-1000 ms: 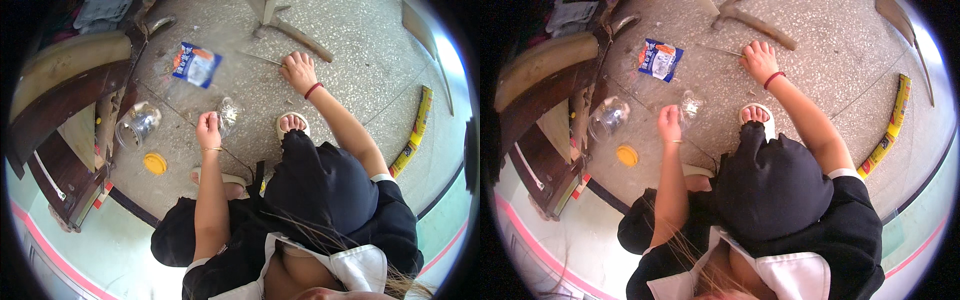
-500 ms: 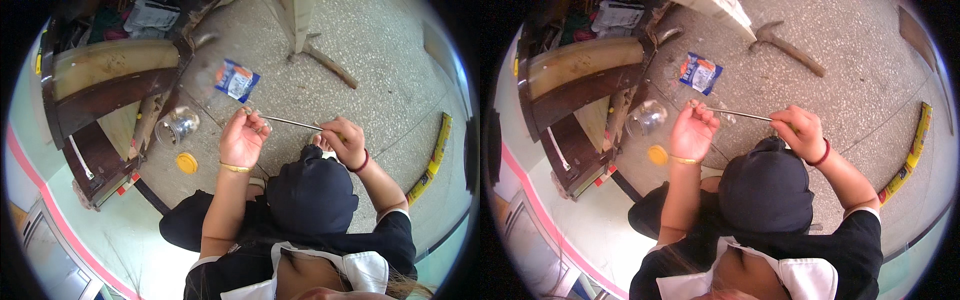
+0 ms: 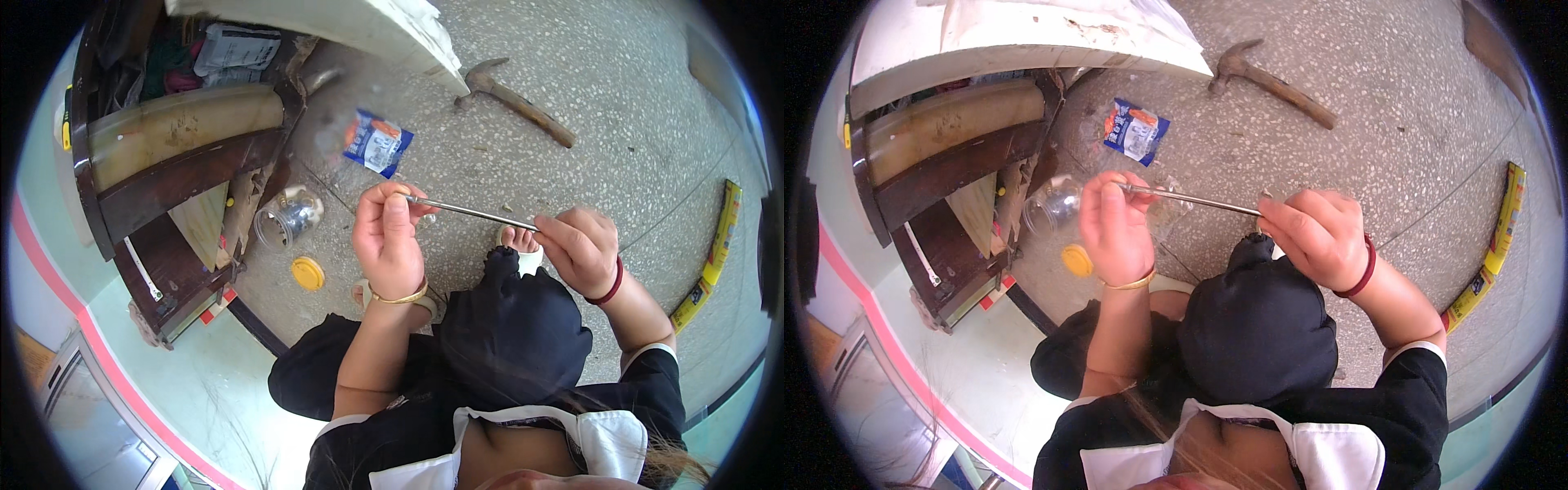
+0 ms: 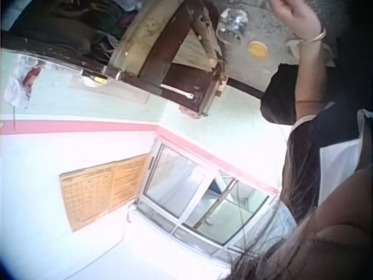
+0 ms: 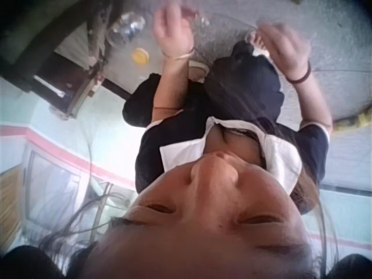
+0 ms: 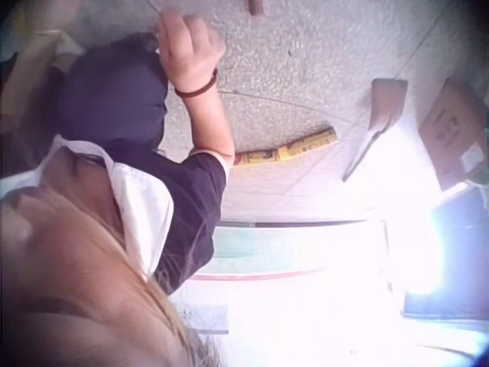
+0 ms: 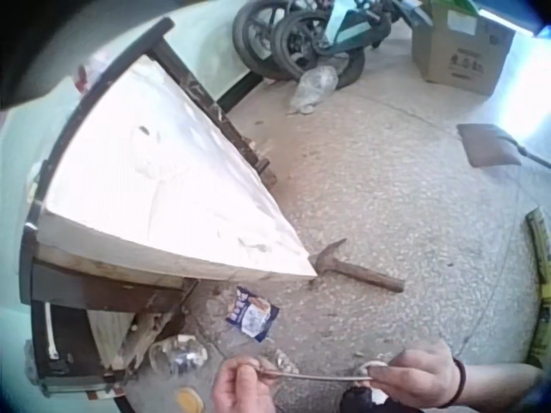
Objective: The person assembles a white wooden furniture panel by inserting metal dowels and screws into pre-drilled holes. They use an Allen key to tighten the screws and secure the joints, working on the floor amidst various tools and parts.
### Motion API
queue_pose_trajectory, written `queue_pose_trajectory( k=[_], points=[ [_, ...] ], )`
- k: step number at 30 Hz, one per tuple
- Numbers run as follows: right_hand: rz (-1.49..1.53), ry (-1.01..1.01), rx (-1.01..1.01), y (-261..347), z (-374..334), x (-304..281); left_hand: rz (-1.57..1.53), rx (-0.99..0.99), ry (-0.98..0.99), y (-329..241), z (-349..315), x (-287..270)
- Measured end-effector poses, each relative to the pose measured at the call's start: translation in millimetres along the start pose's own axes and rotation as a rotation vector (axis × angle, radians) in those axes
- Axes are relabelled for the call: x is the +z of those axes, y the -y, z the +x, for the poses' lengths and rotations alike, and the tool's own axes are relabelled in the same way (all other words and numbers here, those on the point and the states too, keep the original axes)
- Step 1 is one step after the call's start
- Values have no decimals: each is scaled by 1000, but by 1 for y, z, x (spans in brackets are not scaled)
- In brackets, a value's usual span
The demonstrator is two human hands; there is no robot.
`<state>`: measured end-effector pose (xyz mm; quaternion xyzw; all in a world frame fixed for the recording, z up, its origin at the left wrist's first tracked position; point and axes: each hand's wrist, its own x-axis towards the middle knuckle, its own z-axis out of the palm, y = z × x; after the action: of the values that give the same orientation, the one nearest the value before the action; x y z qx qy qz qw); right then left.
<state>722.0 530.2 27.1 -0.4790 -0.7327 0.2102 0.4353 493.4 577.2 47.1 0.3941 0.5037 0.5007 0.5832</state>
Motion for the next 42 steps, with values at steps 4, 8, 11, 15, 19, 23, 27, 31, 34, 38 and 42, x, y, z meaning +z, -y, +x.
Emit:
queue_pose_trajectory(
  k=[4, 8, 11, 15, 19, 23, 27, 31, 34, 38, 42],
  points=[
    [395, 29, 494, 8, -13, 0, -23, 109, 40, 8, 1, 7],
    [790, 6, 820, 6, -27, 8, -53, 139, 56, 9, 2, 20],
    [565, 140, 648, -3, -30, 6, -31, 77, 124, 11, 4, 31],
    [439, 122, 480, -10, -25, 6, 157, -43, 350, 9, -7, 53],
    [391, -67, 349, -1, 8, -9, 471, 310, 548, 3, 6, 73],
    [265, -359, -2, -7, 45, -8, 274, 287, 450, -21, 22, 93],
    [247, -394, -104, -9, 79, -17, 579, 674, 351, -42, 40, 83],
    [394, -365, 16, -26, 114, -4, 416, 742, -7, -44, 57, 84],
    [481, -395, 19, -33, 139, 13, 372, 640, 12, -56, 70, 97],
    [505, -370, -15, -37, 155, 18, 433, 563, 30, -66, 71, 92],
    [453, -295, -110, -39, 161, 17, 539, 569, -37, -65, 66, 88]
  ],
)
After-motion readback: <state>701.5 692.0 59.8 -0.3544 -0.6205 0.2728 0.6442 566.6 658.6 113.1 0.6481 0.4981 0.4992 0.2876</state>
